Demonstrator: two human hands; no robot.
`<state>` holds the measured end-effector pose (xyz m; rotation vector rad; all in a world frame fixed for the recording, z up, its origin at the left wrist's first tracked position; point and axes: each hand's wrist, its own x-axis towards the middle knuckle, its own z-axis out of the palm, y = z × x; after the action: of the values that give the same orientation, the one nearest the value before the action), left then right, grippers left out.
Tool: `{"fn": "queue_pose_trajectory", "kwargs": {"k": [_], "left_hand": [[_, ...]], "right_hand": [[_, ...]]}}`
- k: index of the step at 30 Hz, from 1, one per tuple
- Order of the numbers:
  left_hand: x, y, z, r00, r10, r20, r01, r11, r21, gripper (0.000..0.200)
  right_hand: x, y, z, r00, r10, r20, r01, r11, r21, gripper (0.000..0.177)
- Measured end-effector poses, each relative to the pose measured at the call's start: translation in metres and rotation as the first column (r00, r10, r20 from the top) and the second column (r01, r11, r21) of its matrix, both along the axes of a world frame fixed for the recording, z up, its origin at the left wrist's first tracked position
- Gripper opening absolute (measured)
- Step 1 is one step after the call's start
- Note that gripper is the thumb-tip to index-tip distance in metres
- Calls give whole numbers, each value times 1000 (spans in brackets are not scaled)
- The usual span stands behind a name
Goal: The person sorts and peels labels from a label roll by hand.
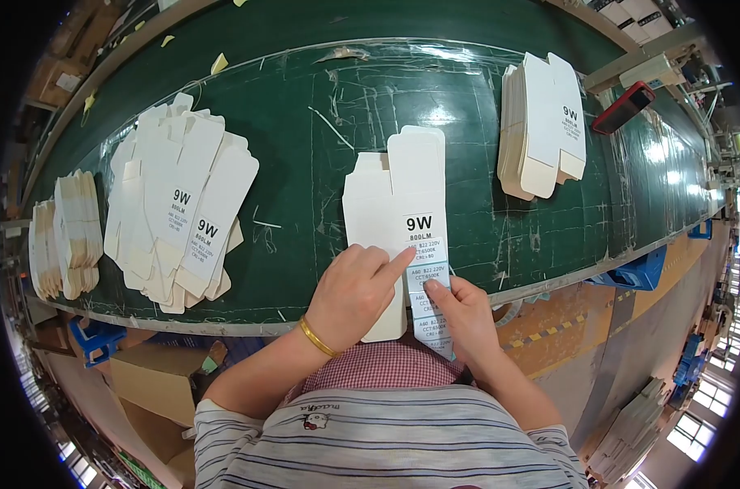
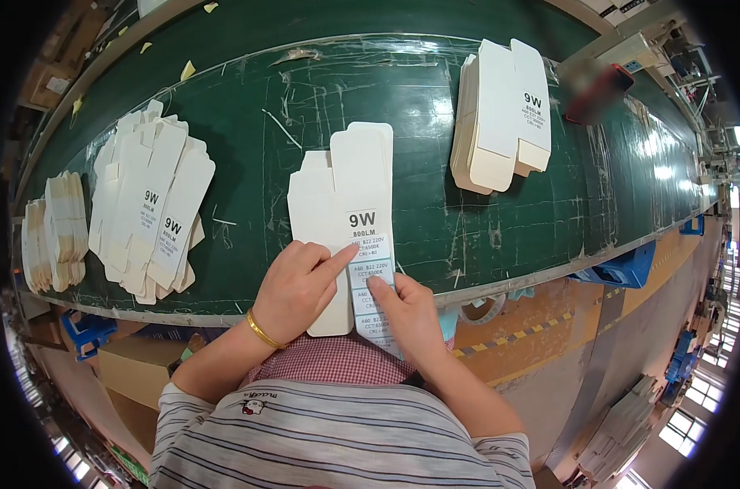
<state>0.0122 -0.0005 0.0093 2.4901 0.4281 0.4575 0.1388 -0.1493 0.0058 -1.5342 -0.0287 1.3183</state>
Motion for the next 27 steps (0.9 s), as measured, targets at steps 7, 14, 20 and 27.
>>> {"fn": "queue_pose_trajectory", "kwargs": {"k": [7,14,20,27], "left_hand": [[0,3,-2,999,-38,-14,38,998,40,43],[17,-6,10,991,-29,-130,59,970,234,41],[0,-15,7,995,-86,-49,98,928,360,38],[4,-17,3,991,-130,-25,128,898,421,24]], "right_hand": [[-7,-26,-2,985,159,72,-157,987,-37,24],[-15,-60,7,994,106,-20,-105,994,39,23],[-20,-79,-1,998,58,0,-57,989,137,22],[-9,-89,2,983,35,179,-78,968,239,21]]}}
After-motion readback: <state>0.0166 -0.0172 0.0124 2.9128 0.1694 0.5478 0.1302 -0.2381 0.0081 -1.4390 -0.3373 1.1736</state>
